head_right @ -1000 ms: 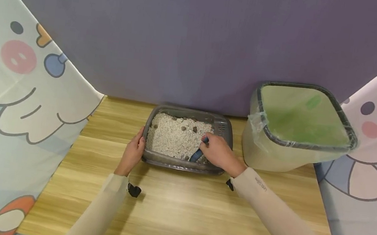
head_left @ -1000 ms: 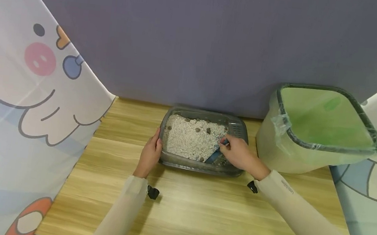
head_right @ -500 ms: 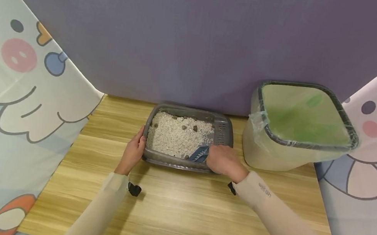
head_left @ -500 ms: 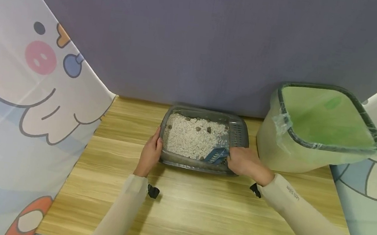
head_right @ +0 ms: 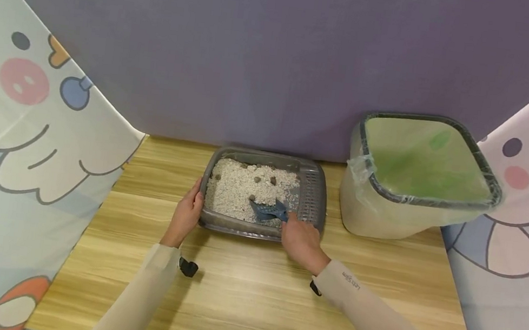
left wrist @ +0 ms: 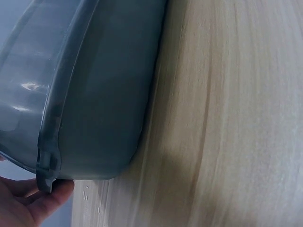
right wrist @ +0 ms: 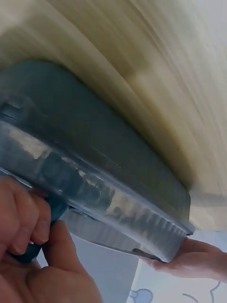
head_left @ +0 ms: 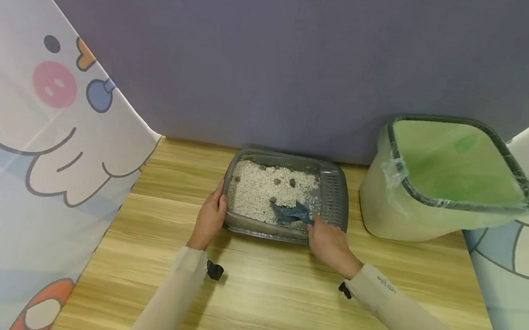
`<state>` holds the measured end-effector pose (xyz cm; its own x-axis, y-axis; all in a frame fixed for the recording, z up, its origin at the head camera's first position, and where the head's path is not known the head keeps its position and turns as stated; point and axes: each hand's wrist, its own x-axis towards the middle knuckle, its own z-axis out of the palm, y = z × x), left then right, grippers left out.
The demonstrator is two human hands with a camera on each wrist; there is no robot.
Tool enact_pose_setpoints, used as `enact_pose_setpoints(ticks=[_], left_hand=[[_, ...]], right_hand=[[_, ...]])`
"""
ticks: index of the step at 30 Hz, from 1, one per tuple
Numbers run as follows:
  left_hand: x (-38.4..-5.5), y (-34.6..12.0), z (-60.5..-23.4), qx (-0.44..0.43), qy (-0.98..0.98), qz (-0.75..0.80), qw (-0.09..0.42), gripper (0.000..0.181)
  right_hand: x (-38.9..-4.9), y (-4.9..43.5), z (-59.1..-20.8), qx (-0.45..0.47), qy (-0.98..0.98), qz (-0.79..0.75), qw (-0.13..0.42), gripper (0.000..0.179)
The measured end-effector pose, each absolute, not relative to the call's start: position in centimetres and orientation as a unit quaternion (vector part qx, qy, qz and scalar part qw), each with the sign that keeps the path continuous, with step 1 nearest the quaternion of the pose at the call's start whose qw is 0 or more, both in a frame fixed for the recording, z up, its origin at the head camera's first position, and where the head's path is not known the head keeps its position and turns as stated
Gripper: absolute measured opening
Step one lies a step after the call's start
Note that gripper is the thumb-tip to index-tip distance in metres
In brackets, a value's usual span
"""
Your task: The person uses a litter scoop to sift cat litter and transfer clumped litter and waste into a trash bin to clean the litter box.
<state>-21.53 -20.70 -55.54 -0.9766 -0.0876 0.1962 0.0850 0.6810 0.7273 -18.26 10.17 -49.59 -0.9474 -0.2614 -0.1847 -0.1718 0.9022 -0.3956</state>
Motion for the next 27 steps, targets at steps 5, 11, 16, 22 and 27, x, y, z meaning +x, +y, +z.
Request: enact_pose_setpoints(ticks=[5, 11, 16, 22, 27], left_hand=[[-21.4, -20.9, -55.7, 0.004, -0.911, -0.399, 0.104, 0.05], [-21.5, -20.9, -55.7, 0.003, -0.911, -0.399, 0.106, 0.05], [-21.6, -20.8, -55.8, 0.004, -0.909, -0.401, 0.112, 0.049], [-21.6, -20.8, -55.8, -0.001, -0.908, -0.402, 0.118, 0.05], [-21.5, -20.8, -55.8, -0.003, -0.907, -0.405, 0.112, 0.05]], right_hand=[[-19.5, 10.8, -49.0, -0.091, 0.971, -0.192, 0.105, 0.04], [-22.5, 12.1, -48.2, -0.075, 0.969, -0.202, 0.124, 0.042], [-25.0, 13.1, -47.6, -0.081, 0.97, -0.182, 0.137, 0.04], [-28.0, 14.1, -48.1, -0.094, 0.962, -0.191, 0.171, 0.041], [-29.8, 14.3, -48.2, -0.097, 0.961, -0.203, 0.161, 0.039]])
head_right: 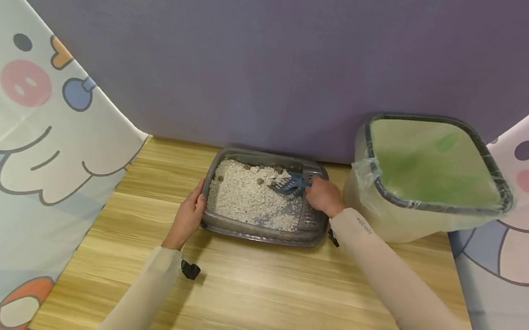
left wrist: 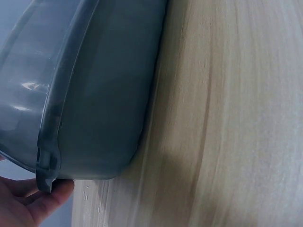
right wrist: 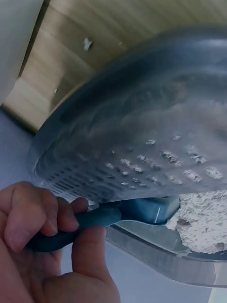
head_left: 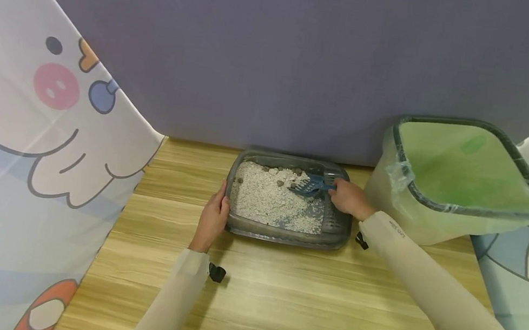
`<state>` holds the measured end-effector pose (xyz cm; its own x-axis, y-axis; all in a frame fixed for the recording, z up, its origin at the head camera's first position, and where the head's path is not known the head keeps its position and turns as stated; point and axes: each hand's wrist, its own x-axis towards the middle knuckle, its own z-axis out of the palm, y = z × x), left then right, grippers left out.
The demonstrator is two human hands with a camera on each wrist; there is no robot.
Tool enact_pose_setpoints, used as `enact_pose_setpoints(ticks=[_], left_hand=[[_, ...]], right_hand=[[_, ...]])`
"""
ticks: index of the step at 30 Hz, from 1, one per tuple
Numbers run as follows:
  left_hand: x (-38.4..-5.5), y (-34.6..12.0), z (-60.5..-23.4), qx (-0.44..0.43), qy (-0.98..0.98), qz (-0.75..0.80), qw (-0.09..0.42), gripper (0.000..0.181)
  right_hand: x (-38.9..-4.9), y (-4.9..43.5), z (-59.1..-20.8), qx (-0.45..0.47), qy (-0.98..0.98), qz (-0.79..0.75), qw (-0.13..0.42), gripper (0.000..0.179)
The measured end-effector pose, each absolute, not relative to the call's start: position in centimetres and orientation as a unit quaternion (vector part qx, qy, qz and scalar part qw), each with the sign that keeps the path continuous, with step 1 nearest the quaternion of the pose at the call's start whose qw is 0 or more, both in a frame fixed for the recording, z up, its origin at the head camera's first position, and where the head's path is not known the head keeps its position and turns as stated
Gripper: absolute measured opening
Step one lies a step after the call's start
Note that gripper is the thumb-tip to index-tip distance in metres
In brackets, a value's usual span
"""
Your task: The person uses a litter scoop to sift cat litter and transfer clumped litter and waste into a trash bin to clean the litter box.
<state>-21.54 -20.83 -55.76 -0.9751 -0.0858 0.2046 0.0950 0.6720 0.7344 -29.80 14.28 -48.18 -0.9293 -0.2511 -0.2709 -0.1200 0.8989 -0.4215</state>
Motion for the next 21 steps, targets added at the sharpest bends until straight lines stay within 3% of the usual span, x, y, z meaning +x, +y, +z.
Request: enact_pose_setpoints(ticks=[11, 21], left_hand=[[-21.5, -20.7, -55.9, -0.002, -0.905, -0.413, 0.105, 0.05], [-21.4, -20.6, -55.8, 0.001, -0.904, -0.414, 0.11, 0.049]], right_hand=[[-31.4, 13.3, -48.8, -0.136, 0.961, -0.196, 0.142, 0.037], [-31.0, 9.8, -49.8, -0.147, 0.946, -0.224, 0.182, 0.031]])
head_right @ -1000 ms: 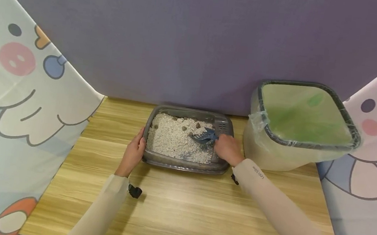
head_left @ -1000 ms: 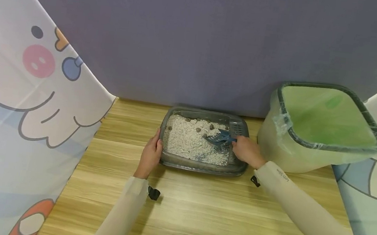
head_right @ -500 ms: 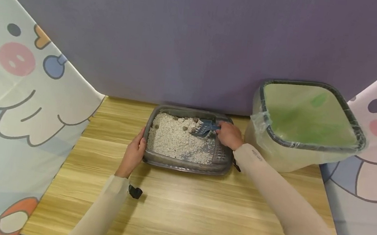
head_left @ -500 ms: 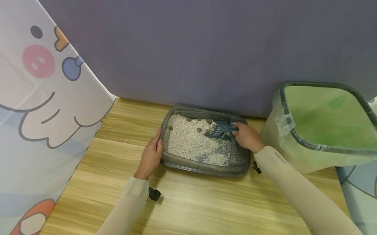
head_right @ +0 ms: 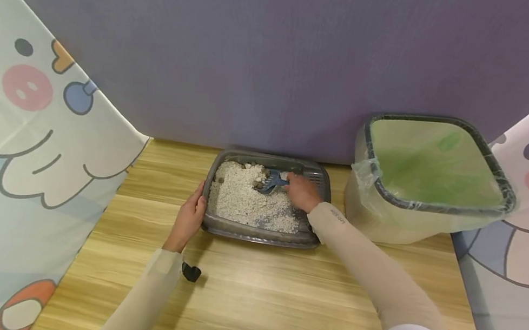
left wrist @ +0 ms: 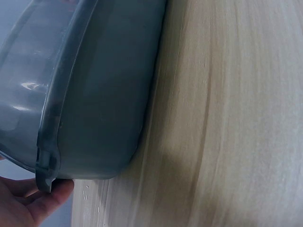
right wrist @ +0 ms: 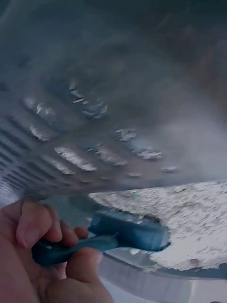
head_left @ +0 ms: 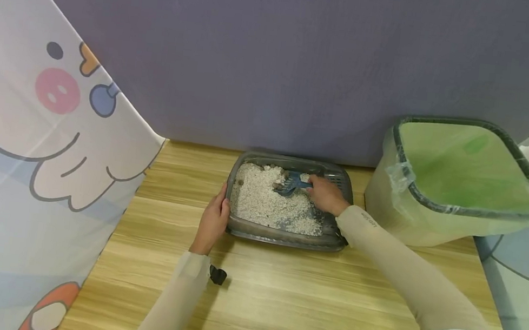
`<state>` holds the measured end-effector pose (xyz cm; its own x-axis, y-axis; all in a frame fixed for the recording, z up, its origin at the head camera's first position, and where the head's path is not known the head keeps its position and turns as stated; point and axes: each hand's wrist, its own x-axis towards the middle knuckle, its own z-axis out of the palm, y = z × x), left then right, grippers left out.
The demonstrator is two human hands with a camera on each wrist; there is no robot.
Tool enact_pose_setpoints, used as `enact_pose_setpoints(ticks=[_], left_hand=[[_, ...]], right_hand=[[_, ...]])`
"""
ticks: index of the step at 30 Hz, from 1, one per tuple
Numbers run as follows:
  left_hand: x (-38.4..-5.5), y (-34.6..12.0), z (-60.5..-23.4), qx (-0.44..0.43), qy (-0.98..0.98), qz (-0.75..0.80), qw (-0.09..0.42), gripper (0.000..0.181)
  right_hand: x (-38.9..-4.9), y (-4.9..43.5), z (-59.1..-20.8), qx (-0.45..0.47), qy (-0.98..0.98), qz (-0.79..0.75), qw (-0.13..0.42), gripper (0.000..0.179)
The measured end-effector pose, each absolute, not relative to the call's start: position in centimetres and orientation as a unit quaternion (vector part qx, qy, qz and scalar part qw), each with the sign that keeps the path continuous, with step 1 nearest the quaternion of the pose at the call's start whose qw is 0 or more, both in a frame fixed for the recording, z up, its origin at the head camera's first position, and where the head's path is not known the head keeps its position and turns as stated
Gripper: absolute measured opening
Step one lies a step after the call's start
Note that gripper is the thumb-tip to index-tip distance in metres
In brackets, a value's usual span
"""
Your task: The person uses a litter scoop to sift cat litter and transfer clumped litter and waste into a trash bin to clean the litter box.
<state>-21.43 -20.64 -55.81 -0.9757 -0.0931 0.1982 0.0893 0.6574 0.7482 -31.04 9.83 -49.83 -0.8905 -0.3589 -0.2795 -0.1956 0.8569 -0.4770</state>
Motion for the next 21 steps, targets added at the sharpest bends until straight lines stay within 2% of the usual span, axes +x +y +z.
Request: enact_pose_setpoints(ticks=[8, 14, 21], left_hand=[[-21.2, -20.7, -56.0, 0.004, -0.903, -0.414, 0.112, 0.049], [-21.1, -20.7, -56.1, 0.011, -0.907, -0.406, 0.114, 0.049], [-21.2, -20.7, -55.8, -0.001, -0.909, -0.402, 0.106, 0.049]], right_hand=[[-29.7, 9.6, -49.6, -0.189, 0.936, -0.234, 0.182, 0.03], [-27.6, 10.2, -49.0, -0.224, 0.921, -0.296, 0.118, 0.03], [-25.3, 11.1, -49.2, -0.219, 0.904, -0.362, 0.06, 0.031]])
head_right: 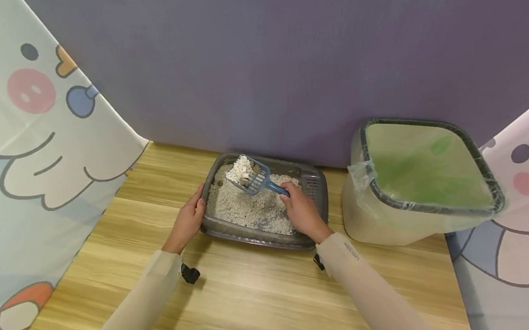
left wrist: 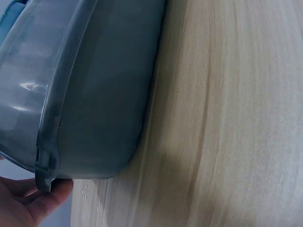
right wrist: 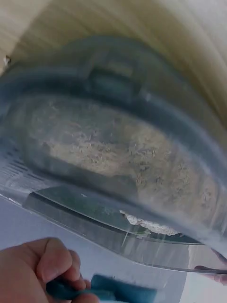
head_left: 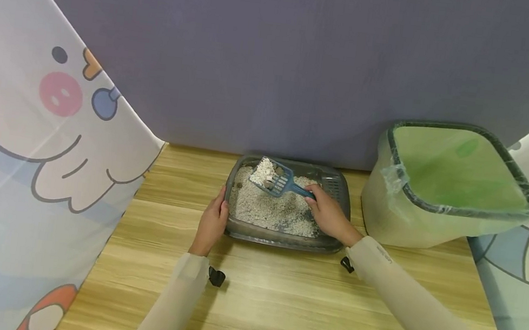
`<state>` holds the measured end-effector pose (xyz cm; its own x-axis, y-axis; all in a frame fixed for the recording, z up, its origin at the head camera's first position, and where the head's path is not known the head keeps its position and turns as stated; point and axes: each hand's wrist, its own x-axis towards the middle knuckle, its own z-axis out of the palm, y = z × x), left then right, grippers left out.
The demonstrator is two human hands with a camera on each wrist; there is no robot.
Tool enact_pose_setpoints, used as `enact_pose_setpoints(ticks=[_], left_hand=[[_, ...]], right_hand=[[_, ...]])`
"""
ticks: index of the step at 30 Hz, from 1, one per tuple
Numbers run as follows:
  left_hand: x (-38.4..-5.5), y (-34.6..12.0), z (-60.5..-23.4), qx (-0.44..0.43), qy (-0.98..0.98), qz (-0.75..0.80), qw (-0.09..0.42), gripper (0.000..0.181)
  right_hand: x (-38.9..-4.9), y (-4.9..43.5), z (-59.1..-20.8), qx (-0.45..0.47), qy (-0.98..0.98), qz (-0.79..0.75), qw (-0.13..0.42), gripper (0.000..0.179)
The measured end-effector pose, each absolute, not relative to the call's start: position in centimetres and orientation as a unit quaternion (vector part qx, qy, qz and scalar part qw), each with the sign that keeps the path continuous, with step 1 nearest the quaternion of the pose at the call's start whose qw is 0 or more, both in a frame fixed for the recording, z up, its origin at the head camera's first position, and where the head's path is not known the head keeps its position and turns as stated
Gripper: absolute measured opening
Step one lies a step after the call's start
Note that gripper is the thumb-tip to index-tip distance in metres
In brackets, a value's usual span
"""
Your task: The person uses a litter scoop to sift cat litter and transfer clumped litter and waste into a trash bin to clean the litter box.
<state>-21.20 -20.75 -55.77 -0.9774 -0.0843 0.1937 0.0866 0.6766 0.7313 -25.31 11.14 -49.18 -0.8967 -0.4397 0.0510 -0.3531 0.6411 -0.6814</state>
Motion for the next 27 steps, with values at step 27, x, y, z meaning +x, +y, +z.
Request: enact_pose_setpoints(ticks=[27], left_hand=[[-20.8, -20.6, -55.6, 0.006, -0.906, -0.405, 0.122, 0.048]], right_hand=[[-23.1, 12.8, -46.1, -0.208, 0.886, -0.403, -0.096, 0.034]])
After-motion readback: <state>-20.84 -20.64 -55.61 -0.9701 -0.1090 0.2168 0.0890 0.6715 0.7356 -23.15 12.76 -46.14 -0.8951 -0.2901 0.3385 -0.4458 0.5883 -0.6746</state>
